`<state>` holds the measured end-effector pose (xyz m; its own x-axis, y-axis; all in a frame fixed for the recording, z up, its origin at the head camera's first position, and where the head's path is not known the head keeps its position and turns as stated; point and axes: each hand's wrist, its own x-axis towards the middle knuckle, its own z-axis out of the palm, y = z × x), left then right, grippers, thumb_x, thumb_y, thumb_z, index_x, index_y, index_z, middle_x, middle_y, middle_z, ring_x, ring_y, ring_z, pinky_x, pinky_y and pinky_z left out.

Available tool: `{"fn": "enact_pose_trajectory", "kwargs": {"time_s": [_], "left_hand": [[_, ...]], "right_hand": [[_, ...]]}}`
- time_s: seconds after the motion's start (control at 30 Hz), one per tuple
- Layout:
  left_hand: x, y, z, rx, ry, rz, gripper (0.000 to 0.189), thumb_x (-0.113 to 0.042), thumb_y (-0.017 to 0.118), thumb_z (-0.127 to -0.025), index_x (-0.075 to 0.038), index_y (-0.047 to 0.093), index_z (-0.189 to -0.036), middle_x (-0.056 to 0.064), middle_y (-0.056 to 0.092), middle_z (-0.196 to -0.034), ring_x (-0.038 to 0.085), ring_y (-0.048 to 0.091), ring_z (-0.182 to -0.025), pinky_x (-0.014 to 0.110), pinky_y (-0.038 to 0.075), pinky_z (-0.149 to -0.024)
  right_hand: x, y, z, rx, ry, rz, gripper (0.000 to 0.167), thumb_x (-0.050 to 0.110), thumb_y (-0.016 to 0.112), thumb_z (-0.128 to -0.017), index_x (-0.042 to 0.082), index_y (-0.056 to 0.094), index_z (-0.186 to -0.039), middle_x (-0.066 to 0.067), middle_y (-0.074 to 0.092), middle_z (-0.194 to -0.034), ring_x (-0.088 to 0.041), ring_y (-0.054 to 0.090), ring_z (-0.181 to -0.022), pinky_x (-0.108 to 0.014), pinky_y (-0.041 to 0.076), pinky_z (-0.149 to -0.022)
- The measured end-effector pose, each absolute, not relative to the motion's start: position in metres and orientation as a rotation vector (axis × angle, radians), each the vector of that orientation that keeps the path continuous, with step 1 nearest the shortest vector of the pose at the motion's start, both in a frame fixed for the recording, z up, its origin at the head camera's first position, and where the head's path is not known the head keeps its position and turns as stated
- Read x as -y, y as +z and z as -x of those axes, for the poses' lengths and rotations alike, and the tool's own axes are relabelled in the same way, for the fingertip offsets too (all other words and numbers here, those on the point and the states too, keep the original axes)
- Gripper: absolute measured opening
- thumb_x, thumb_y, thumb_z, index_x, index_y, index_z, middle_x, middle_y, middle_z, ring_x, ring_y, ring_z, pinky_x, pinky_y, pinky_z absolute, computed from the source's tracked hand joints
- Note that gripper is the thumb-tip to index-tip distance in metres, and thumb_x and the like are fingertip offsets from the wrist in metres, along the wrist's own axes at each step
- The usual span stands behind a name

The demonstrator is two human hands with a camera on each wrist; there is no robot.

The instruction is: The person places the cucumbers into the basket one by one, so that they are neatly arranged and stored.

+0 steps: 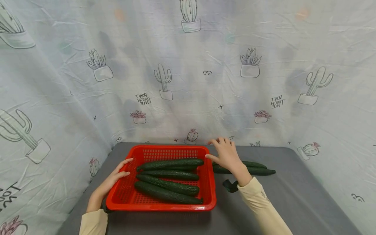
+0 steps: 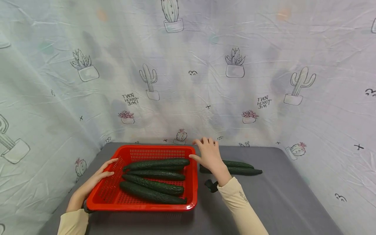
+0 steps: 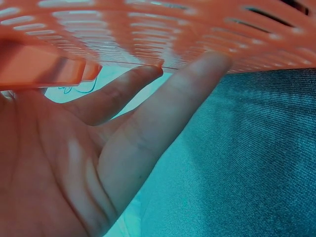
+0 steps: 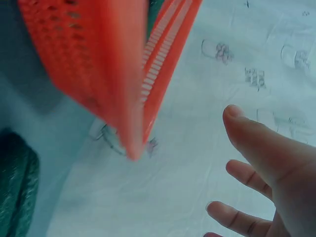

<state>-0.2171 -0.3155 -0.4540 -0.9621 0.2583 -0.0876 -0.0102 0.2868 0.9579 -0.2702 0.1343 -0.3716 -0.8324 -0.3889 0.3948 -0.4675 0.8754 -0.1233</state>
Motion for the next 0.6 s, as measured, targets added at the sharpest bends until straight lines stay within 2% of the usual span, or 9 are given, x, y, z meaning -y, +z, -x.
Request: {"fn": "enact_pose_trajectory", "kwargs": {"time_s": [0.33,0.6], "left_hand": [[0.314,-0.455,0.218,-2.363,1.721,-0.229,0.054,-0.025,0.043,-0.097,-0.023,0.019,-0.147,0.009,0.006,-0.153,0.036,0.027,-0.130,0.037,0.041,-0.091],[0.316,-0.454,0.218,-2.325,1.739,-0.227,0.055,-0.025,0.042,-0.098,-0.023,0.017,-0.147,0.010,0.008,-0.152,0.038,0.033,-0.127,0.036,0.043,-0.089]], "right_hand": [[-0.168,-0.392,0.266,2.733,0.379,-0.567,0.047,0.044,0.070,-0.078,0.019,0.058,-0.116,-0.012,0.049,-0.108,-0.034,0.044,-0.098,-0.048,0.032,-0.076],[-0.194,-0.418,0.266,2.776,0.483,-0.503,0.045,0.038,0.072,-0.078,0.015,0.060,-0.115,-0.015,0.049,-0.108,-0.037,0.043,-0.096,-0.054,0.032,-0.078]]}}
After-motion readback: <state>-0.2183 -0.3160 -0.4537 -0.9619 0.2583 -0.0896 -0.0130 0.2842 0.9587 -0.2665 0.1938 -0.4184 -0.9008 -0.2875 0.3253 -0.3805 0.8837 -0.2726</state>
